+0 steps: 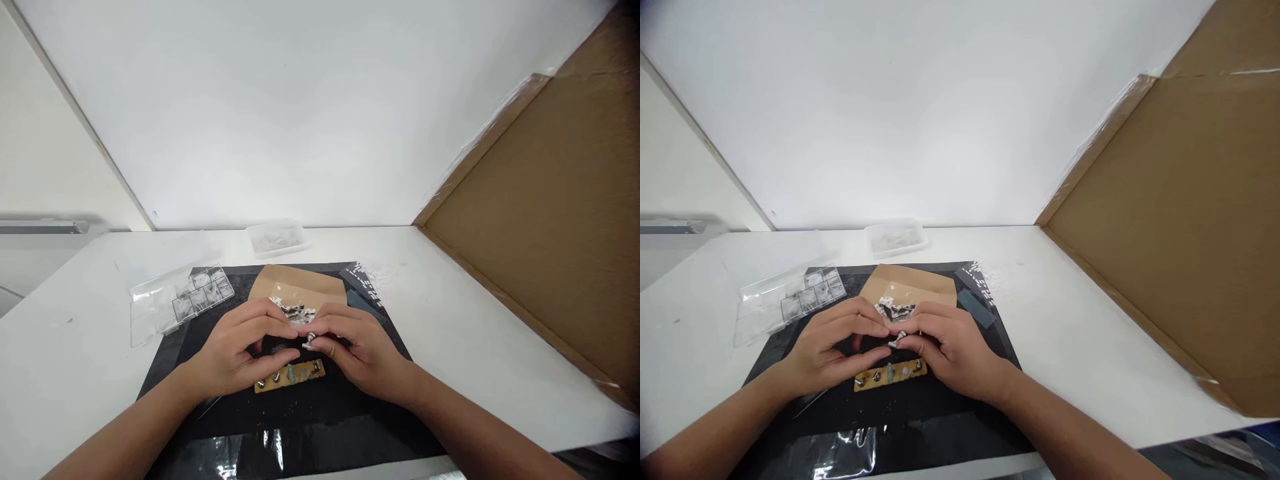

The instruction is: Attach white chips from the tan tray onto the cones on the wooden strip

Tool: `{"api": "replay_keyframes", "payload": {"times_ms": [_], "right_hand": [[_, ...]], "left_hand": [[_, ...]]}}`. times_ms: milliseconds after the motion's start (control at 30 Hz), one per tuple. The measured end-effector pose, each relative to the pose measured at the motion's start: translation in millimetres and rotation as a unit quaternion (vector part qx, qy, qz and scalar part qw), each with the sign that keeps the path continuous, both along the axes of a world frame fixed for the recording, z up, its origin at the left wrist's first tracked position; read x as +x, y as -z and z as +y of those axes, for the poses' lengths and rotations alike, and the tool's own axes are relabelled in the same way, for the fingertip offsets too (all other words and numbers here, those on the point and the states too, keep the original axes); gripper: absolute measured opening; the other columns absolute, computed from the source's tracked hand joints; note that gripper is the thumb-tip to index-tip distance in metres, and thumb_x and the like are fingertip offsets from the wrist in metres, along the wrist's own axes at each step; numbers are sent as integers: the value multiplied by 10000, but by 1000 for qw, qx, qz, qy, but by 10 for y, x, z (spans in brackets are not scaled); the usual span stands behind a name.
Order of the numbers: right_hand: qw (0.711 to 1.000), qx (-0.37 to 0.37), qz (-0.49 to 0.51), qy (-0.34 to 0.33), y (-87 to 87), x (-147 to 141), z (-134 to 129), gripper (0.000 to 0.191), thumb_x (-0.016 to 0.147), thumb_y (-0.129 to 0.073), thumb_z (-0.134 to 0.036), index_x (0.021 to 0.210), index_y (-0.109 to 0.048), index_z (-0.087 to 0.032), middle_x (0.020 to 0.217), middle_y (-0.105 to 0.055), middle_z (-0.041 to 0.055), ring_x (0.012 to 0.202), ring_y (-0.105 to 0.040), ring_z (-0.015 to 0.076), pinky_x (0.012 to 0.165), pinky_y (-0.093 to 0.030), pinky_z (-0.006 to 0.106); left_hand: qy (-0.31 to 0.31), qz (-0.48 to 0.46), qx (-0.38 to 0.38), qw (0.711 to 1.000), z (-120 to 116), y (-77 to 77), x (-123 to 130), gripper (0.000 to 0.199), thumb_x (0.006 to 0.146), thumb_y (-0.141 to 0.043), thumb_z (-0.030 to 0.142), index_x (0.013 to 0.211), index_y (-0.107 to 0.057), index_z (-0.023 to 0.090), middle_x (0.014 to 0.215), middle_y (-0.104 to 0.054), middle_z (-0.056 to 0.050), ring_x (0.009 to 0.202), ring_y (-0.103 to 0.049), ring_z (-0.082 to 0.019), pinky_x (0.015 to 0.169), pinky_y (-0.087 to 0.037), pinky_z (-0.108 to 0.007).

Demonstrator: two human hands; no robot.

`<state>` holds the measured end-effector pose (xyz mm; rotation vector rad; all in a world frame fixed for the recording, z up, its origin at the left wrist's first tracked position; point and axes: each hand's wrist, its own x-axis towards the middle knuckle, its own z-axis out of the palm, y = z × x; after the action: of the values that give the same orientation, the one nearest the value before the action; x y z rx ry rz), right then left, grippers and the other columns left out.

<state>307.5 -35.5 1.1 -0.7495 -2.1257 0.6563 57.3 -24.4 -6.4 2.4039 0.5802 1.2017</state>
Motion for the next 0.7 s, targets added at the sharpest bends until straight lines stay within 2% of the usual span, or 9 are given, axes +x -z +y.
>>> {"api": "replay_keyframes", "payload": {"times_ms": [67, 167, 233, 400, 533, 700], "right_hand": [[1000, -23, 3, -8, 9, 0, 7, 167, 1033, -638, -263, 1125, -772, -223, 840, -678, 9, 758, -627, 125, 701, -497, 238], [998, -60, 16, -26, 31, -14, 17, 124, 1004, -688, -279, 997, -787, -206, 814, -672, 5, 725, -622, 119, 663, -483, 228], [995, -82, 27, -47, 42, -23, 24, 108, 977, -727, -287, 952, -794, -206, 804, -677, 2, 708, -621, 114, 645, -482, 221], [989, -95, 32, -108, 59, -23, 54, 91, 930, -785, -299, 929, -812, -212, 784, -706, -1, 714, -634, 115, 672, -497, 230], [986, -95, 16, -135, 83, -7, 81, 144, 887, -826, -347, 908, -804, -206, 813, -723, 4, 733, -649, 117, 689, -506, 236], [988, -72, -61, -119, 71, 59, 118, 306, 814, -875, -462, 934, -780, -197, 833, -685, -5, 684, -585, 105, 623, -453, 231]], "left_hand": [[2, -8, -4, 1000, -5, -5, 5, 376, 874, -782, 100, 1228, -697, 195, 1030, -681, -77, 750, -611, -107, 532, -498, -184], [23, 1, 4, 1000, 4, -5, 8, 367, 900, -750, 76, 1249, -721, 186, 1008, -665, -78, 856, -656, -134, 671, -566, -226], [48, 5, -2, 999, 11, 7, 4, 327, 902, -748, 69, 1203, -754, 195, 1018, -661, -75, 869, -668, -131, 713, -568, -237], [79, 10, -29, 996, 5, 24, -10, 262, 871, -792, 85, 1091, -802, 227, 1038, -673, -70, 817, -641, -110, 620, -490, -207], [102, 21, -29, 994, 0, 14, 0, 248, 870, -800, 98, 1077, -809, 233, 988, -683, -64, 842, -636, -126, 668, -495, -234], [98, 47, -56, 992, -5, 48, 21, 209, 897, -779, 133, 1082, -809, 224, 997, -657, -73, 866, -632, -137, 694, -507, -249]]}}
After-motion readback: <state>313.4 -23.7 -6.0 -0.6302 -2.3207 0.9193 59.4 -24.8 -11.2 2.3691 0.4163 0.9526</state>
